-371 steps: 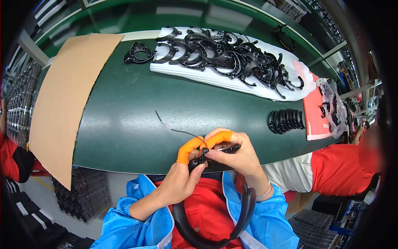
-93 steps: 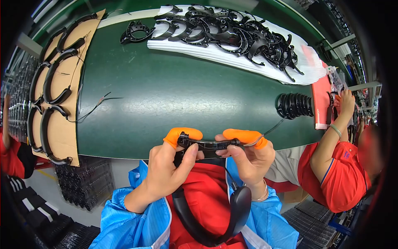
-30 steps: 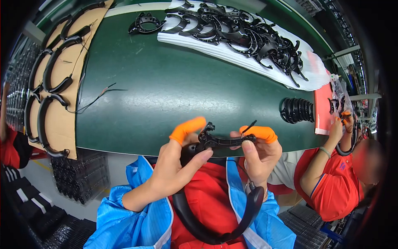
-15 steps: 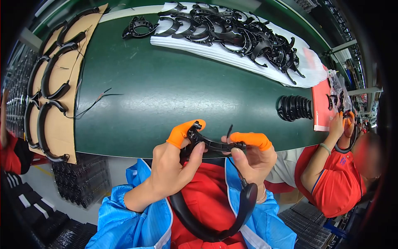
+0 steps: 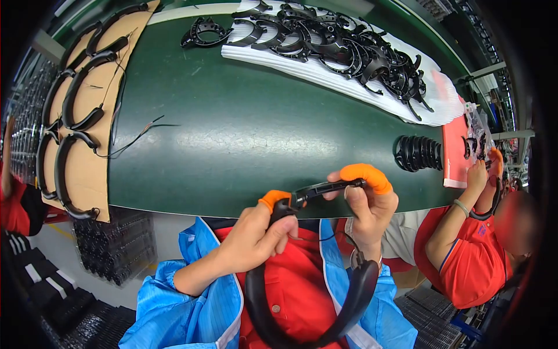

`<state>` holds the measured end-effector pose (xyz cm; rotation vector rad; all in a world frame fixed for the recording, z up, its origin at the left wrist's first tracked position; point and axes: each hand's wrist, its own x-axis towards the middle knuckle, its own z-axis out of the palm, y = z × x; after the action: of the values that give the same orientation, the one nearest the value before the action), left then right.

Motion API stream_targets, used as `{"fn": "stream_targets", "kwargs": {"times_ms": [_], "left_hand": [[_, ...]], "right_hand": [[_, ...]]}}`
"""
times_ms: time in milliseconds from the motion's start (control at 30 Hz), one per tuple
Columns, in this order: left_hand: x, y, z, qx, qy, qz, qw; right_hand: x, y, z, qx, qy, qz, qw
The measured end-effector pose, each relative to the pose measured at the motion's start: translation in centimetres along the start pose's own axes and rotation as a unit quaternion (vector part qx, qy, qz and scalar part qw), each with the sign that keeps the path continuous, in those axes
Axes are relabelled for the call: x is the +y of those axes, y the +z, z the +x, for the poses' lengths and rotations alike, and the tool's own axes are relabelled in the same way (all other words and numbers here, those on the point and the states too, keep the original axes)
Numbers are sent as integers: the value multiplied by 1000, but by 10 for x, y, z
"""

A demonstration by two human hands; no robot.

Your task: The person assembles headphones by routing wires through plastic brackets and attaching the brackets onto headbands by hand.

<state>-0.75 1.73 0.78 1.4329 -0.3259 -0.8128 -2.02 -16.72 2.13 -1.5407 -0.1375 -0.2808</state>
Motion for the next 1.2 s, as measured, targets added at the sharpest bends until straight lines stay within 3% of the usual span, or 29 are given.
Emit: {"fn": "stream_targets", "kwargs": {"times_ms": [167, 267, 400, 533, 600, 767, 967, 1033, 1133, 1200], "left_hand": [[-9, 12, 1, 13, 38, -21, 999], [-7, 10, 2, 28, 40, -50, 998], [-9, 8, 5, -14, 44, -61, 997], [-12, 9, 7, -44, 38, -73, 996], [-9, 12, 7, -24, 49, -85, 995], [-10, 14, 8, -6, 50, -105, 993], [-10, 14, 7, 25, 78, -37, 996], [-6, 16, 10, 101, 99, -27, 990], [-8, 7, 8, 48, 85, 57, 994], [-9, 5, 11, 53, 91, 41, 994]], "right_hand": [[-7, -3, 0, -21, -15, -75, 997], [-6, 1, -8, 27, -29, -77, 996], [11, -7, -10, 36, -45, -77, 995], [10, -4, -8, 37, -53, -57, 996], [10, -5, -7, 1, -13, 119, 993], [19, -5, -4, -35, -36, 64, 997], [19, -3, -7, -48, -5, 27, 998], [21, 0, -8, -59, 0, 64, 996], [21, 2, -8, -43, 2, 27, 999], [22, 1, -5, -43, 15, 10, 999]]}}
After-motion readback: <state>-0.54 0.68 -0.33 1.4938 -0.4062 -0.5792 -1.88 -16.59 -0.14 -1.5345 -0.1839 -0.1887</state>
